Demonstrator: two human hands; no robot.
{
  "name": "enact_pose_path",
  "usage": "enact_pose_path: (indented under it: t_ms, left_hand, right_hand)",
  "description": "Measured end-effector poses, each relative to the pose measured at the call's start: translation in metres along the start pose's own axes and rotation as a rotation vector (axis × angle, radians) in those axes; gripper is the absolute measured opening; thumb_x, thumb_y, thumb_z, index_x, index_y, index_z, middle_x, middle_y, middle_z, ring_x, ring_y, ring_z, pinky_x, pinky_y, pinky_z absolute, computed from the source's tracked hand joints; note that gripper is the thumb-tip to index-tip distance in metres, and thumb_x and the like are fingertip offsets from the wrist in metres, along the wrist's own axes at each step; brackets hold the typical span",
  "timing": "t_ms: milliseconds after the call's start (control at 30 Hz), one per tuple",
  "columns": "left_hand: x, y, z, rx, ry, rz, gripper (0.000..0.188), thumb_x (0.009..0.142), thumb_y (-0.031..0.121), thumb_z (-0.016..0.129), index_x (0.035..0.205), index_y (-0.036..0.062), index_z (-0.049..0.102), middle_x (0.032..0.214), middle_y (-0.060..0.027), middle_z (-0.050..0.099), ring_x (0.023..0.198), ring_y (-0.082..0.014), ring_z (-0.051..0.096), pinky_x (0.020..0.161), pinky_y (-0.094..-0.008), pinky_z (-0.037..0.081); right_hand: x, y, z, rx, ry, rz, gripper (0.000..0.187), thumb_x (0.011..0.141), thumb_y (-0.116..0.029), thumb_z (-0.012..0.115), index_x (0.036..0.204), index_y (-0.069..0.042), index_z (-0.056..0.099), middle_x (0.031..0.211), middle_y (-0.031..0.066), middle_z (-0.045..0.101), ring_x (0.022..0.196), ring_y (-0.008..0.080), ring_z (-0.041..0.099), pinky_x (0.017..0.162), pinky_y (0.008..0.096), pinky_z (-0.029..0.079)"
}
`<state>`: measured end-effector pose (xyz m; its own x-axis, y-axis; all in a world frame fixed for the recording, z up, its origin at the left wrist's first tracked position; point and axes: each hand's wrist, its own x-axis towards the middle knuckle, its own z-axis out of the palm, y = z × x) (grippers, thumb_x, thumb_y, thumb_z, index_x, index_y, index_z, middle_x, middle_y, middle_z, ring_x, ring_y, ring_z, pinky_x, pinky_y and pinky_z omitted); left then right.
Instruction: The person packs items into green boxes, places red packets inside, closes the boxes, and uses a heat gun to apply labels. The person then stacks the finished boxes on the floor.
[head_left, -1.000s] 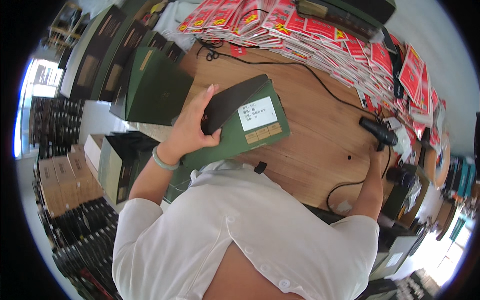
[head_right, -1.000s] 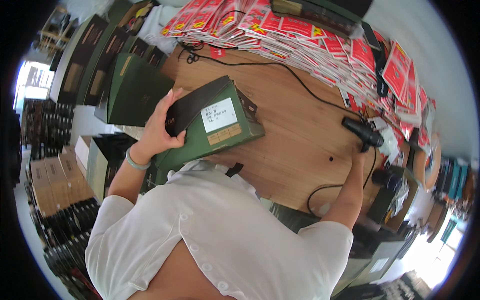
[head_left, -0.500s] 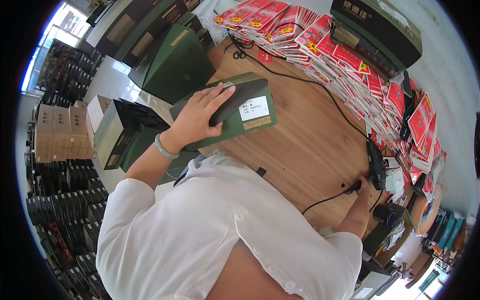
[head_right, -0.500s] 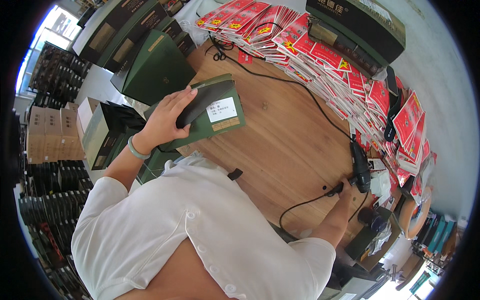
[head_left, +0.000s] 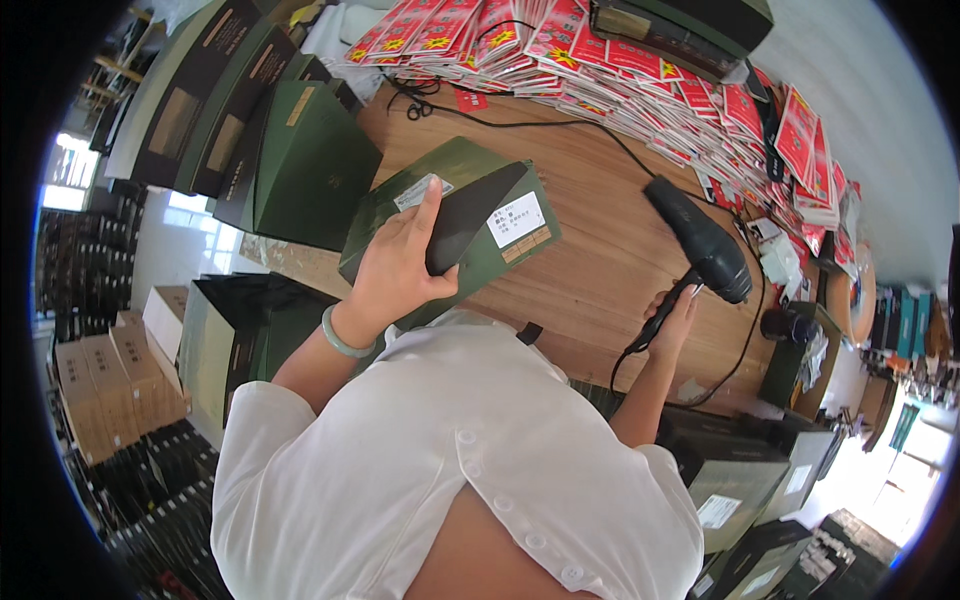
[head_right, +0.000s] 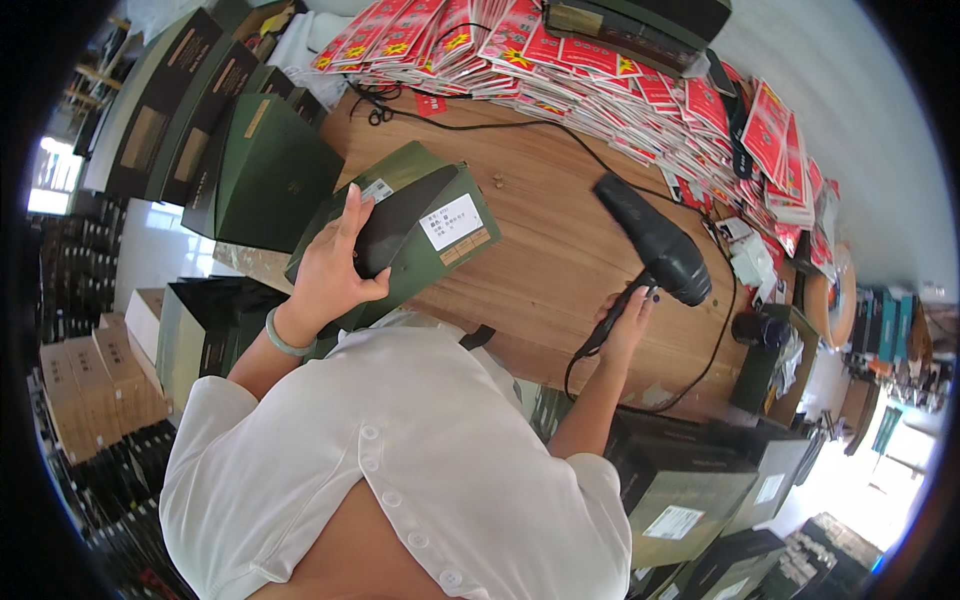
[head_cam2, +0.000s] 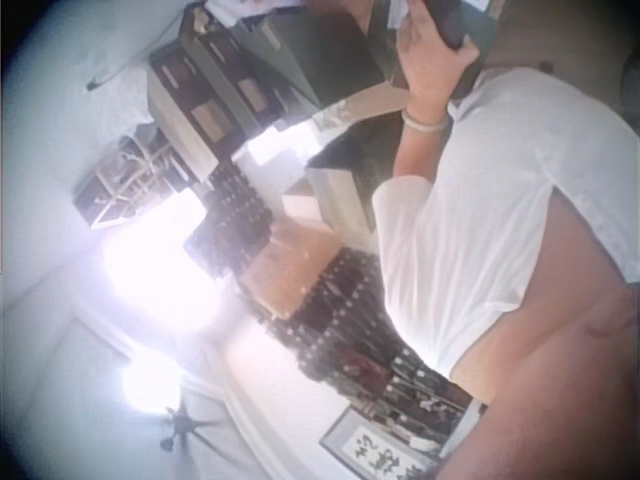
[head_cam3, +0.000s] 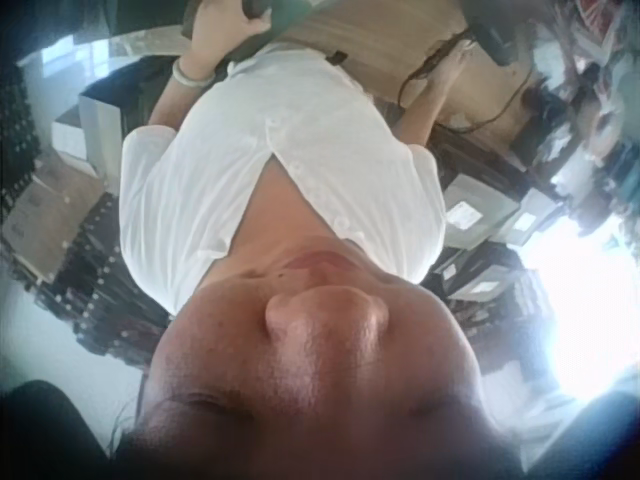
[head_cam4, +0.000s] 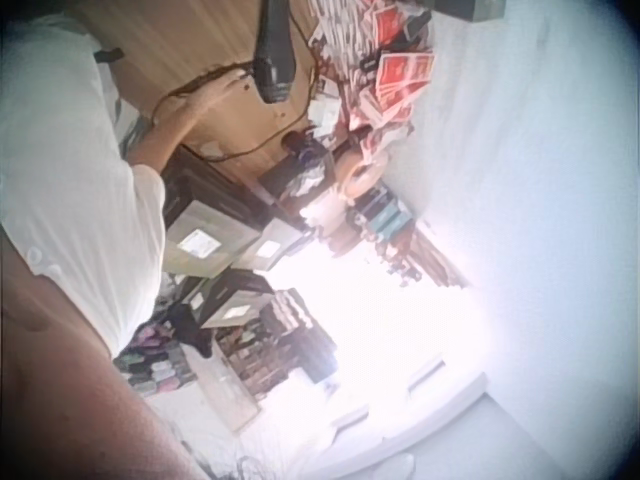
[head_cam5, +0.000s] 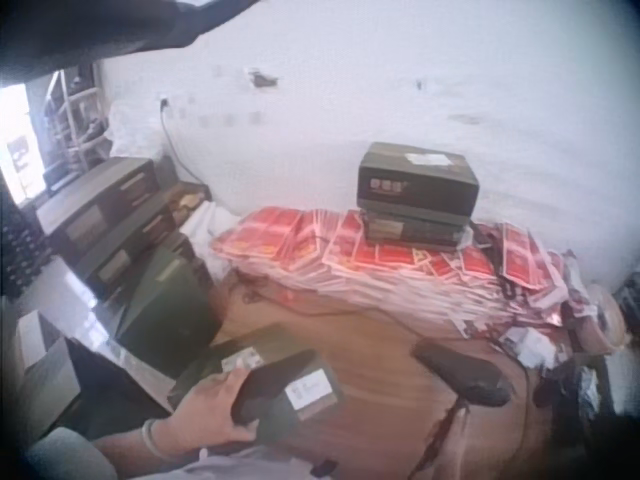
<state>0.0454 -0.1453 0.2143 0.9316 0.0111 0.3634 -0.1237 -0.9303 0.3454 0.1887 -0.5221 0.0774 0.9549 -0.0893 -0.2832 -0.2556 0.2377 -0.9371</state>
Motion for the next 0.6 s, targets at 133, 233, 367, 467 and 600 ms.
enact_pose_path:
  t_ms: [133, 233, 367, 467, 600]
  left_hand:
    - [-0.001, -0.011, 0.000, -0.032, 0.047, 0.040, 0.117, 0.061, 0.012, 0.077, 0.154, -0.0033, 0.008, 0.130, -0.0221, 0.060, 0.100, -0.0356, 0.063, 0.086, -0.0386, 0.053]
    - [-0.003, -0.016, 0.003, -0.064, 0.080, 0.059, 0.115, 0.061, 0.013, 0.078, 0.153, -0.0046, 0.012, 0.121, -0.0213, 0.061, 0.093, -0.0351, 0.062, 0.083, -0.0392, 0.053]
    - [-0.003, -0.017, 0.004, -0.117, 0.124, 0.073, 0.109, 0.061, 0.014, 0.078, 0.151, -0.0056, 0.019, 0.105, -0.0209, 0.061, 0.091, -0.0357, 0.061, 0.085, -0.0417, 0.051]
    - [-0.005, -0.018, 0.005, -0.124, 0.119, 0.059, 0.108, 0.062, 0.014, 0.078, 0.151, -0.0043, 0.020, 0.112, -0.0222, 0.059, 0.097, -0.0373, 0.060, 0.087, -0.0426, 0.050]
    - [-0.006, -0.019, 0.007, -0.101, 0.193, 0.083, 0.107, 0.062, 0.015, 0.079, 0.150, -0.0028, 0.023, 0.128, -0.0244, 0.053, 0.109, -0.0401, 0.058, 0.091, -0.0434, 0.050]
  right_hand:
    - [-0.079, -0.040, 0.022, -0.123, -0.160, -0.090, 0.045, 0.104, -0.046, 0.041, 0.122, -0.005, 0.048, 0.068, 0.0061, 0.054, 0.050, 0.0121, 0.050, 0.046, 0.0245, 0.041]
    - [-0.117, -0.064, 0.028, -0.304, -0.257, -0.191, 0.051, 0.102, -0.051, 0.043, 0.123, -0.004, 0.048, 0.070, 0.0058, 0.056, 0.052, 0.0119, 0.052, 0.047, 0.0240, 0.042]
    - [-0.149, -0.073, 0.037, -0.524, -0.274, -0.322, 0.054, 0.098, -0.047, 0.057, 0.123, 0.001, 0.047, 0.070, 0.0039, 0.056, 0.056, 0.0097, 0.053, 0.051, 0.0235, 0.043]
    - [-0.159, -0.076, 0.050, -0.597, -0.304, -0.368, 0.059, 0.097, -0.050, 0.056, 0.125, 0.001, 0.047, 0.069, 0.0032, 0.055, 0.055, 0.0090, 0.052, 0.050, 0.0231, 0.041]
    - [-0.158, -0.086, 0.067, -0.792, -0.297, -0.493, 0.061, 0.097, -0.050, 0.056, 0.130, 0.001, 0.047, 0.068, 0.0027, 0.056, 0.053, 0.0089, 0.052, 0.049, 0.0225, 0.041]
